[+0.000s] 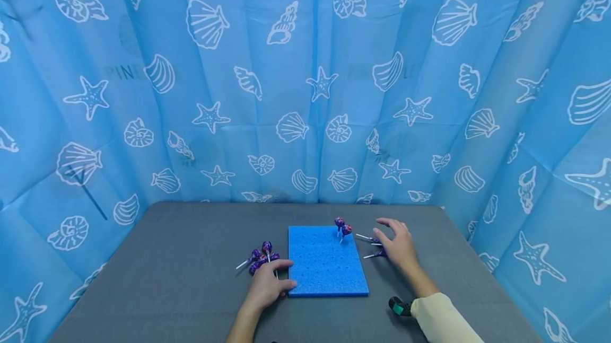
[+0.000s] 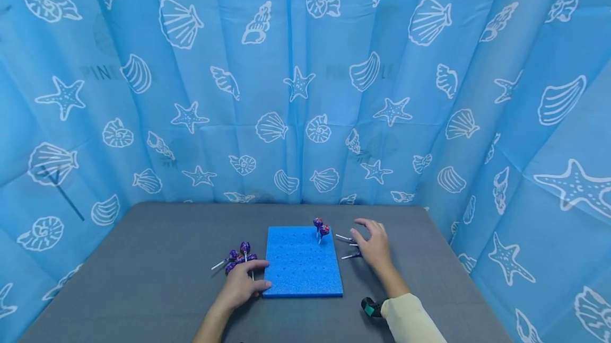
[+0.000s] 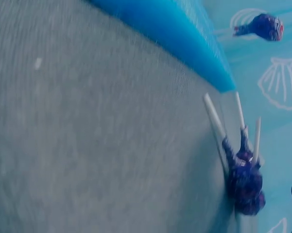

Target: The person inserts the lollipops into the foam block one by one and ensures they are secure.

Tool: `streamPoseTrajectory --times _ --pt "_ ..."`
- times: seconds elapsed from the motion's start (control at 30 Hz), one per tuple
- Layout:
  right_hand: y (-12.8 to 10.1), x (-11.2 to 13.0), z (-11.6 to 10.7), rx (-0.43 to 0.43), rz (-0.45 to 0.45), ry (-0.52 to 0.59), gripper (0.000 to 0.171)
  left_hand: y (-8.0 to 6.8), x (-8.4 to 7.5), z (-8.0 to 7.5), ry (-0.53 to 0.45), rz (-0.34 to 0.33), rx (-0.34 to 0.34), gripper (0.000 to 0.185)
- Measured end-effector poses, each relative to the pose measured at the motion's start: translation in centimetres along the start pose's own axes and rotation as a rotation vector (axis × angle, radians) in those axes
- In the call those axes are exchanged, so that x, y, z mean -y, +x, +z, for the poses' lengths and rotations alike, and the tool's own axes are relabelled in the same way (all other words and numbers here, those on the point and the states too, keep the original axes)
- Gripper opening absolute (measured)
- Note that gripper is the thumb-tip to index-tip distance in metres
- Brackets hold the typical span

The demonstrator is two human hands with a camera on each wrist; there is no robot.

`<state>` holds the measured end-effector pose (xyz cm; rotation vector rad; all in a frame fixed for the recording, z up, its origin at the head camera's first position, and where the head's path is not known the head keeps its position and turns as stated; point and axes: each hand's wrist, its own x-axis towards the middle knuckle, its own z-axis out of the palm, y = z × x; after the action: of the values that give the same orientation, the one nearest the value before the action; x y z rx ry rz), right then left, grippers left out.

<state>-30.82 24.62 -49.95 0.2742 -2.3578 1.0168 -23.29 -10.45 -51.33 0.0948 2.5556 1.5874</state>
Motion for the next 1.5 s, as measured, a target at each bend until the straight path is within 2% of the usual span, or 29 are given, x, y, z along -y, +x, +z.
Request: streamPoseTrajectory --times 0.3,0.63,0.87,1.5 --pt "-0.2 -0.8 -0.5 0.020 0.024 -0.043 0.030 0.2 0.1 -0.3 -0.018 0.027 -0.003 0.050" --pt "-0.9 -2.1 -0.6 0.123 0.209 -0.117 0.036 0.0 0.6 0.1 -0.035 0.024 0.001 0.050" --pt "-0.7 -1.8 -0.4 0.143 0.281 -0.122 0.036 0.2 0.7 0.0 -0.020 0.035 -0.004 0.049" --pt "-0.5 -1.9 0.3 0.205 0.244 -0.120 0.024 0.3 0.6 0.1 -0.011 0.002 0.002 0.049"
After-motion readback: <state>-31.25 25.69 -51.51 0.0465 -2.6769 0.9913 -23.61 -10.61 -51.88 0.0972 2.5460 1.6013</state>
